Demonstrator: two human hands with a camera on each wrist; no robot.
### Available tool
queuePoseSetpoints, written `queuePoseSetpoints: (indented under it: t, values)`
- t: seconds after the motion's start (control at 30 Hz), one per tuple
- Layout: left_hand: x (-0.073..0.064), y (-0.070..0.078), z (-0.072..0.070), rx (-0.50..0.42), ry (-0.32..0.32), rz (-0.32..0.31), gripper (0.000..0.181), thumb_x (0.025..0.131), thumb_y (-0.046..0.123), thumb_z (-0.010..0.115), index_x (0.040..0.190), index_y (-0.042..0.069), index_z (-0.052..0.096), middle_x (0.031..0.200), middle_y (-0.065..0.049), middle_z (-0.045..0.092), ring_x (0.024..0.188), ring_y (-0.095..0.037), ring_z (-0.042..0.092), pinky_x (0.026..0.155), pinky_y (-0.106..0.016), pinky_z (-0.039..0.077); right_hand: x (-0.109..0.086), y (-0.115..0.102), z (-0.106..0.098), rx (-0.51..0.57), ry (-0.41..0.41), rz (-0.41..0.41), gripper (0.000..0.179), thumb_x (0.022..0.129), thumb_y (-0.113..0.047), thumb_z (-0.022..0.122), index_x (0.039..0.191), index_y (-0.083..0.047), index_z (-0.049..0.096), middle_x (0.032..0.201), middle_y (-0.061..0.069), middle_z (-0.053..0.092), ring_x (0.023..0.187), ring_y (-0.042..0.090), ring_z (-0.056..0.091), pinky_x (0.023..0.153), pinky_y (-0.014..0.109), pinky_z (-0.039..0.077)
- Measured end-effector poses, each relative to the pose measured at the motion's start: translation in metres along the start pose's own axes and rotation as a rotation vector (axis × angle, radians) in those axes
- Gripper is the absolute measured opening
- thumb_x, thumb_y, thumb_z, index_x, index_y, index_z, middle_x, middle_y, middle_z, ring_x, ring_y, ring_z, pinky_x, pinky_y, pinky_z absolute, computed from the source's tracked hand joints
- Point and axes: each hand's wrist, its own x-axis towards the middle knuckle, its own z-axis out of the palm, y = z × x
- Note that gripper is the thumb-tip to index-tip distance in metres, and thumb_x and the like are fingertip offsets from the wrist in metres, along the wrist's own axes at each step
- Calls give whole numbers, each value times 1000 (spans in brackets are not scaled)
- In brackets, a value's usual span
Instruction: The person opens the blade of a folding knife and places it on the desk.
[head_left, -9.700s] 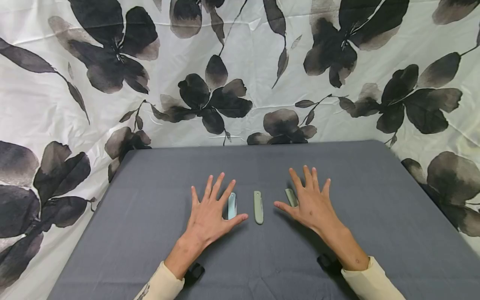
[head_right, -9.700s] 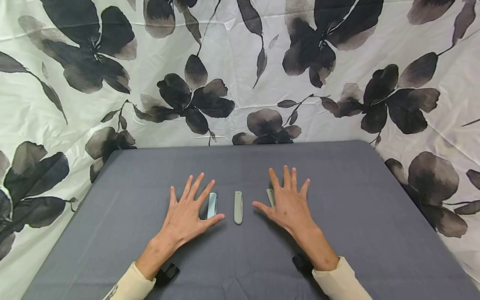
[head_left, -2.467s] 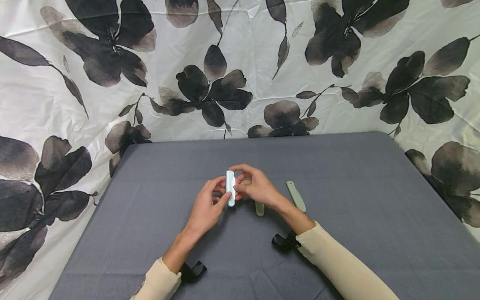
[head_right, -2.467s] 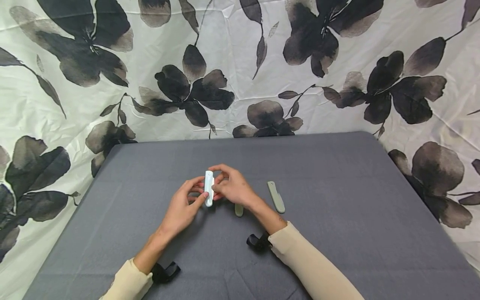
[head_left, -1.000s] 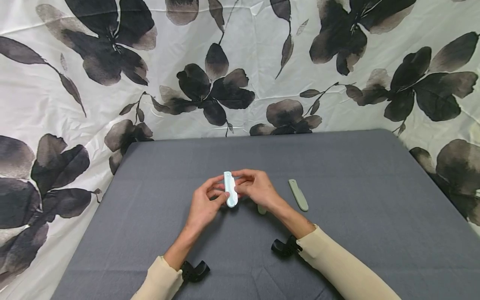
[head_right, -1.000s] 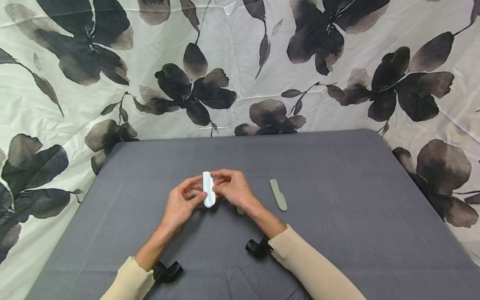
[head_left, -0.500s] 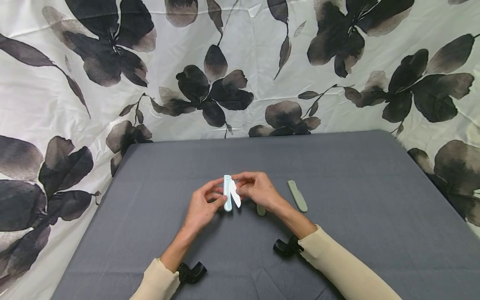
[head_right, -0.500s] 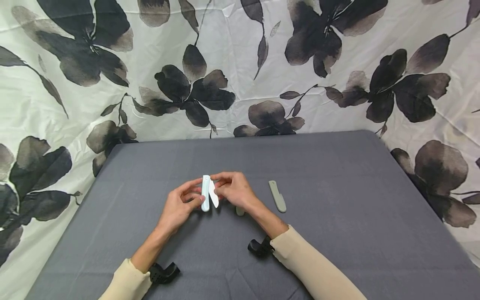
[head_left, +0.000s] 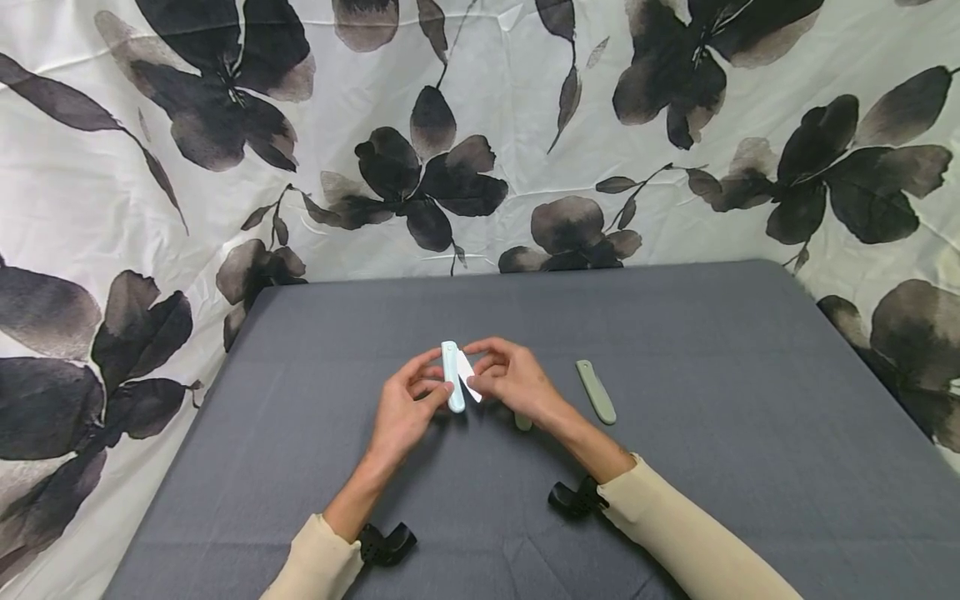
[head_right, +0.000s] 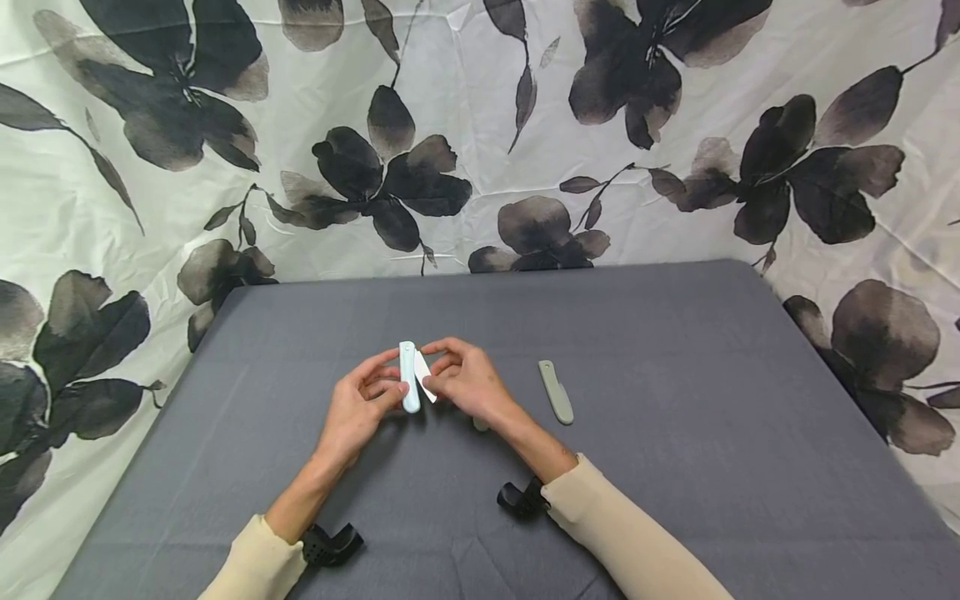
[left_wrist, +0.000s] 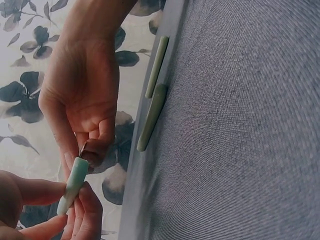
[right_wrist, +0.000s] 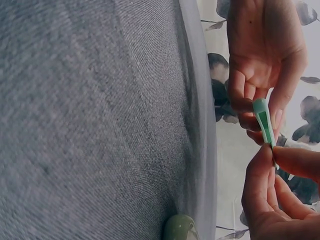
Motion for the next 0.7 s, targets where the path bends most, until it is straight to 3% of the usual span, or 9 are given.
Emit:
queuePoseSetpoints:
  t: [0.2, 0.57, 0.7]
  values:
    - [1, 1, 0, -10, 2, 2, 56, 93, -4, 70, 146, 10, 58, 122, -19, 67, 94, -17, 72, 75, -33, 60, 1, 0, 1, 12, 26, -9, 37, 90, 0, 73, 127, -2, 68, 95, 13, 71, 70, 11, 66, 68, 36, 58]
    - [1, 1, -2, -8, -12, 7, 55, 92, -6, 71, 144, 12, 62, 119, -20, 68, 90, -13, 70, 72, -29, 59, 1, 0, -5, -6, 20, -44, 33, 89, 3, 74, 121, 1, 72, 96, 19, 73, 70, 12, 67, 72, 49, 61]
    - [1, -1, -3, -9, -26, 7, 55, 92, -6, 70, 144, 11, 62, 118, -21, 67, 90, -11, 69, 72, -28, 59, 2, 0, -8, -9, 10, -43, 33, 88, 4, 74, 121, 1, 73, 96, 19, 73, 70, 12, 67, 72, 46, 62]
